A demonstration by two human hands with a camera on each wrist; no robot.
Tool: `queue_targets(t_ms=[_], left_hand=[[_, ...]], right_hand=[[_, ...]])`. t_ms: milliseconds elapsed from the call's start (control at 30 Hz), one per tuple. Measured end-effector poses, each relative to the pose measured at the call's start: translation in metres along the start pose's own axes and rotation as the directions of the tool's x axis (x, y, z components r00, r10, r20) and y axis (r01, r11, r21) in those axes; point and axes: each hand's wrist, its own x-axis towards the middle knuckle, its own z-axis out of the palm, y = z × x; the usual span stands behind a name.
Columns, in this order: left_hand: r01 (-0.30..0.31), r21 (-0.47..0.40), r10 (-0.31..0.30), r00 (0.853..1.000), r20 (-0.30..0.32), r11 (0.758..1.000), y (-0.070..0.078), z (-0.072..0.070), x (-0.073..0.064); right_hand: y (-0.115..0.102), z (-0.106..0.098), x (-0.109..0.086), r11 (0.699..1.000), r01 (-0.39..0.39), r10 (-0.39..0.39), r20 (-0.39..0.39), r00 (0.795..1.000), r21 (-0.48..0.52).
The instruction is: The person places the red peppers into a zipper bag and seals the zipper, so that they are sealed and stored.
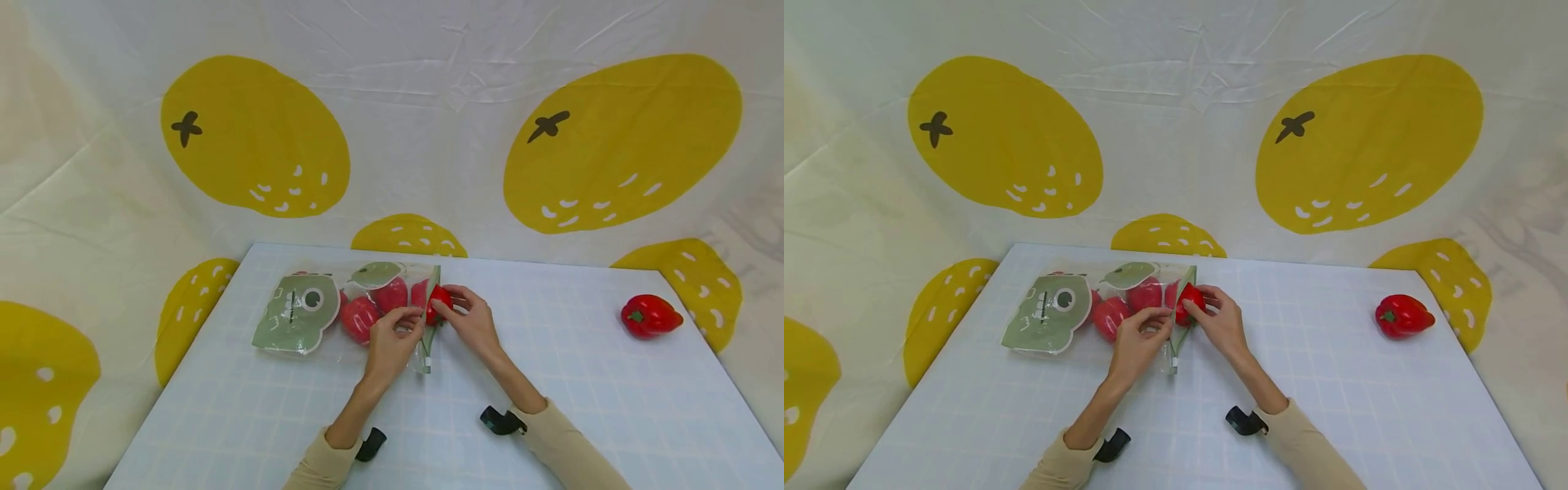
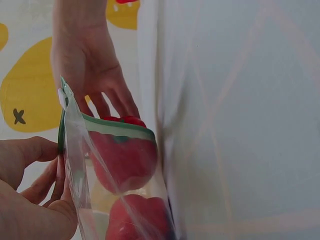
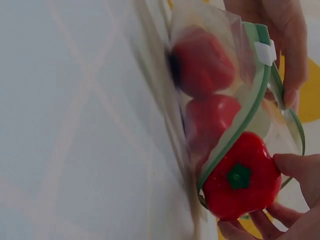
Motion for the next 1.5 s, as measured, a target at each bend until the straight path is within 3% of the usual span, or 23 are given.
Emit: queue_targets(t_ms=[500,967,1267,1500], left_hand=[[0.005,0.023,-0.005,1.0,-0.012,1.0,-0.001,0.0,0.0],[-0.005,-0.005,0.005,1.0,-0.014,1.0,-0.004,0.001,0.0],[-0.024,-0.007,0.024,1.0,0.008,1.0,-0.002,0.0,-0.002],[-0.008,0.007,0.008,1.0,0.002,1.0,-0.001,0.001,-0.004]], right_hand=[[-0.001,0.017,0.014,1.0,-0.014,0.014,-0.007,1.0,-0.001],[-0.003,0.023,0.028,0.995,0.036,-0.036,0.0,0.999,-0.097],[-0.008,0.018,0.031,0.998,-0.004,0.011,0.117,0.993,-0.063],[-0.007,0.017,0.035,0.999,-0.003,0.008,0.153,0.988,-0.035]])
